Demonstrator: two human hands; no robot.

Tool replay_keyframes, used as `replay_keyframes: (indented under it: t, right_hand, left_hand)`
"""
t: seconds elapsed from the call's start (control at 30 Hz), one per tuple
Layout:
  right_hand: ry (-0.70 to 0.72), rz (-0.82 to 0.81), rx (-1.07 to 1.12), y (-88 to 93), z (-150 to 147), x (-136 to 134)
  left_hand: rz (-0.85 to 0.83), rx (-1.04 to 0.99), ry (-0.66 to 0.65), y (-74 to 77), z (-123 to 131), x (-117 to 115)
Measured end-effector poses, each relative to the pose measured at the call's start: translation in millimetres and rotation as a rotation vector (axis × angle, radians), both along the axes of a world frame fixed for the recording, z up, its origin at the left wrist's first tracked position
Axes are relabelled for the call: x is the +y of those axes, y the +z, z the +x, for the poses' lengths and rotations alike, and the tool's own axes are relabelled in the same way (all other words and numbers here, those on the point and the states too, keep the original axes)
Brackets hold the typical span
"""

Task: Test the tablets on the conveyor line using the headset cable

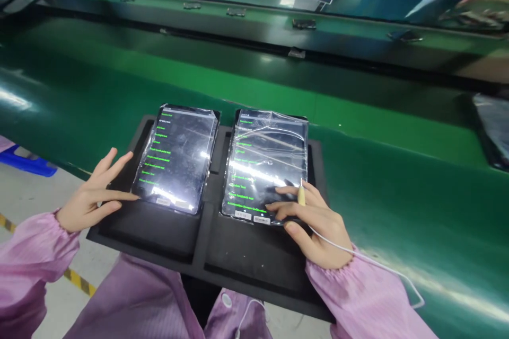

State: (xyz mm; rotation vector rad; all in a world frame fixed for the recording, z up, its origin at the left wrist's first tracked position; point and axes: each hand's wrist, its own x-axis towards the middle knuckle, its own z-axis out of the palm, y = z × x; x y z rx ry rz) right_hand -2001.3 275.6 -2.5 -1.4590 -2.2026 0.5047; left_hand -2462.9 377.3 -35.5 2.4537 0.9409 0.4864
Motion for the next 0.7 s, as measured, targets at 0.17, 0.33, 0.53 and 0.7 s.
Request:
replay_keyframes:
  t: [0.17,0.33,0.53,0.7]
  right_hand:
    - [-0.034,0.044,-0.038,-6.0,-4.0,3.5]
    - [-0.214,0.030,-0.141,-5.1,-12.2,8.2]
    - [-0.063,0.114,-0.174,-0.7,-13.0,5.6]
    - [-0.135,0.110,-0.224,-5.2,-12.1,6.8]
  left_hand:
    - [0.020,0.061,0.025,-10.1,4.8,15.7]
    - [-0.007,0.139,0.066,-29.8,10.2,45.2]
    - [-0.028,0.143,0.138,-36.7,23.2,80.1]
    - [0.021,0.079,0.076,-27.0,23.1,72.0]
